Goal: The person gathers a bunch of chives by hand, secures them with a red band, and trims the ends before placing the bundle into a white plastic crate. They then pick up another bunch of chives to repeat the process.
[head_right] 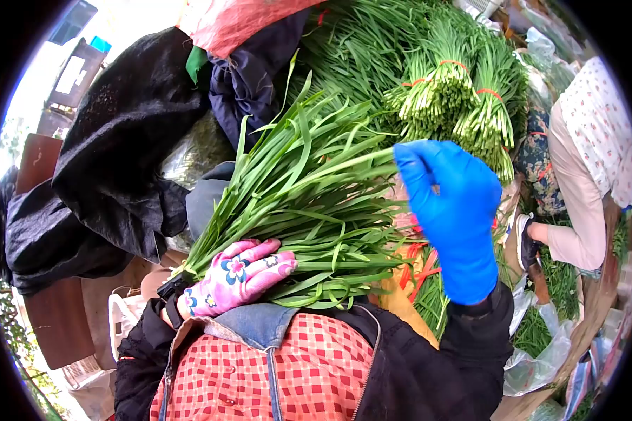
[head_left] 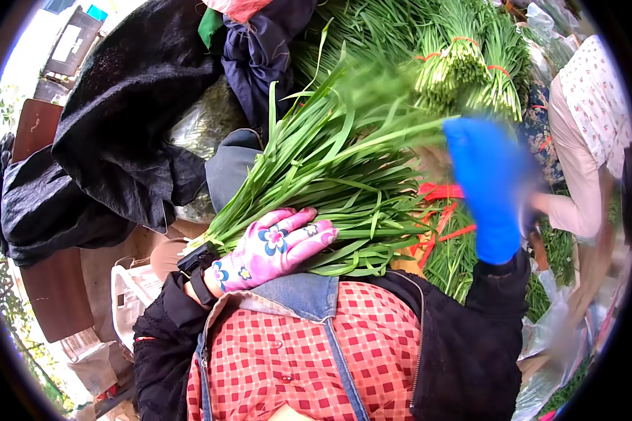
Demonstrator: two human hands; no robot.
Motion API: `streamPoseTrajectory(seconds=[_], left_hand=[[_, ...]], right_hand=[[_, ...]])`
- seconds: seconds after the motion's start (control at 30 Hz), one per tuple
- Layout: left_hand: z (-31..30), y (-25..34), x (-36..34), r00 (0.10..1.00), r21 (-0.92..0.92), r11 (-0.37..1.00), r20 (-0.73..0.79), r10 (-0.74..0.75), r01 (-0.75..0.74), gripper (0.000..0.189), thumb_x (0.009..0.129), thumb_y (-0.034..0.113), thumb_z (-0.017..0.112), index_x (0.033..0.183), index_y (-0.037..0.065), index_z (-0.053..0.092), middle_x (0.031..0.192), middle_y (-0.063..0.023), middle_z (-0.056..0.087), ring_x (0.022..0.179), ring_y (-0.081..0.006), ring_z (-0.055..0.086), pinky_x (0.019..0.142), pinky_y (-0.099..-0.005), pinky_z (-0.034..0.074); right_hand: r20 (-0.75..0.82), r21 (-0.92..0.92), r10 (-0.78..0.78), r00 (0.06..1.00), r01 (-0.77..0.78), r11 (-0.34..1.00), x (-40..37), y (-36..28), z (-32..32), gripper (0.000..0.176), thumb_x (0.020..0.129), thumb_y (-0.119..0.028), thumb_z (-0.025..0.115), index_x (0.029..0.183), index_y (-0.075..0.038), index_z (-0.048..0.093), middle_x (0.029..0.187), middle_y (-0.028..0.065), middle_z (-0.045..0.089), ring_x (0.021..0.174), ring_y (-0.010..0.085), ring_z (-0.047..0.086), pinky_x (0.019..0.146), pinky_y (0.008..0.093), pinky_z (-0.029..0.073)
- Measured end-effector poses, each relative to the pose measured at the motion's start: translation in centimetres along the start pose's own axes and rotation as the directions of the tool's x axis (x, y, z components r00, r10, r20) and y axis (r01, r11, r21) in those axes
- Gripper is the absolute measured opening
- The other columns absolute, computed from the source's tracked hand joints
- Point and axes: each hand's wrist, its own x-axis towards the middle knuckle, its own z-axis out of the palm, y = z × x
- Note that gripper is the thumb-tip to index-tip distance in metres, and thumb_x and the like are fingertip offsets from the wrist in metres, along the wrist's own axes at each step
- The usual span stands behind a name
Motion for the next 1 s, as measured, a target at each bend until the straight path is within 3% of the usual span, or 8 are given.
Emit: streamPoseTrajectory(seconds=[0.03,0.1,0.3,0.43,0.53,0.57,0.83,1.0], left_hand=[[0.0,0.1,0.1,1.000,-0.009,1.000,0.020,-0.007,0.008,0.050,0.083,0.013,0.063,0.132,0.014,0.058,0.130,-0.0039,0.064,0.110,-0.0268,0.065,0.091,-0.0397,0.051],[-0.2,0.2,0.4,0.998,-0.021,1.000,0.065,-0.014,0.015,0.049,0.082,0.015,0.063,0.131,0.015,0.060,0.130,-0.0032,0.064,0.112,-0.0259,0.064,0.093,-0.0398,0.050],[-4.4,0.7,0.4,0.994,-0.071,0.992,0.031,-0.106,0.108,0.047,0.077,0.010,0.070,0.124,0.013,0.064,0.125,-0.0048,0.066,0.112,-0.0273,0.064,0.095,-0.0399,0.049],[-6.8,-0.6,-2.6,0.836,-0.155,0.860,-0.201,-0.510,0.487,0.038,0.086,0.007,0.070,0.122,0.001,0.062,0.113,-0.0157,0.068,0.104,-0.0286,0.067,0.091,-0.0383,0.052],[-5.5,-3.6,-6.0,0.609,-0.375,0.530,0.129,-0.783,0.761,0.047,0.088,0.023,0.075,0.124,-0.002,0.059,0.113,-0.0179,0.067,0.104,-0.0269,0.066,0.093,-0.0360,0.051],[-5.0,-4.1,-6.5,0.445,-0.563,0.159,0.417,-0.793,0.811,0.048,0.089,0.029,0.075,0.122,-0.002,0.059,0.112,-0.0146,0.067,0.106,-0.0216,0.064,0.093,-0.0340,0.050],[-4.8,-5.3,-5.8,0.490,-0.433,0.272,0.545,-0.681,0.859,0.062,0.078,0.038,0.085,0.117,-0.001,0.057,0.097,-0.0072,0.063,0.093,-0.0134,0.057,0.086,-0.0293,0.046],[-6.0,-3.3,-5.4,0.430,-0.645,-0.119,0.624,-0.653,0.755,0.044,0.087,0.022,0.077,0.120,-0.003,0.061,0.102,-0.0027,0.068,0.096,-0.0084,0.061,0.088,-0.0258,0.048]], right_hand=[[-0.256,0.259,-0.037,0.966,0.106,0.960,0.0,-0.7,0.4,0.025,0.089,-0.033,0.069,0.093,-0.009,0.072,0.079,0.0068,0.069,0.062,0.0258,0.065,0.056,0.0391,0.049],[-0.284,0.247,-0.337,0.898,0.408,0.879,1.1,-4.6,1.3,0.029,0.088,-0.035,0.067,0.103,-0.010,0.071,0.082,0.0057,0.068,0.075,0.0258,0.066,0.066,0.0409,0.050],[0.133,0.197,-0.360,0.924,0.331,0.923,-4.2,-8.5,10.7,0.029,0.085,-0.037,0.065,0.078,-0.010,0.055,0.071,0.0085,0.054,0.074,0.0258,0.054,0.071,0.0427,0.040],[0.056,0.262,-0.306,0.950,0.282,0.923,-7.1,-8.4,9.7,0.029,0.085,-0.026,0.069,0.104,-0.005,0.064,0.090,0.0118,0.060,0.088,0.0302,0.057,0.081,0.0447,0.045],[0.064,0.286,-0.290,0.955,0.261,0.922,-7.9,-8.4,9.2,0.037,0.084,-0.022,0.069,0.116,-0.004,0.064,0.102,0.0130,0.062,0.096,0.0307,0.058,0.084,0.0450,0.046],[0.069,0.303,-0.301,0.951,0.268,0.915,-8.1,-8.4,9.0,0.037,0.084,-0.022,0.069,0.116,-0.004,0.064,0.102,0.0130,0.062,0.096,0.0307,0.058,0.084,0.0450,0.046],[-0.001,0.342,-0.314,0.949,0.296,0.892,-8.4,-7.9,8.1,0.046,0.079,-0.013,0.068,0.123,-0.002,0.063,0.104,0.0147,0.065,0.094,0.0324,0.063,0.080,0.0448,0.049],[-0.056,0.348,-0.385,0.921,0.379,0.857,-7.1,-7.8,8.5,0.042,0.080,-0.013,0.066,0.121,-0.004,0.063,0.103,0.0124,0.065,0.089,0.0300,0.063,0.080,0.0430,0.049]])
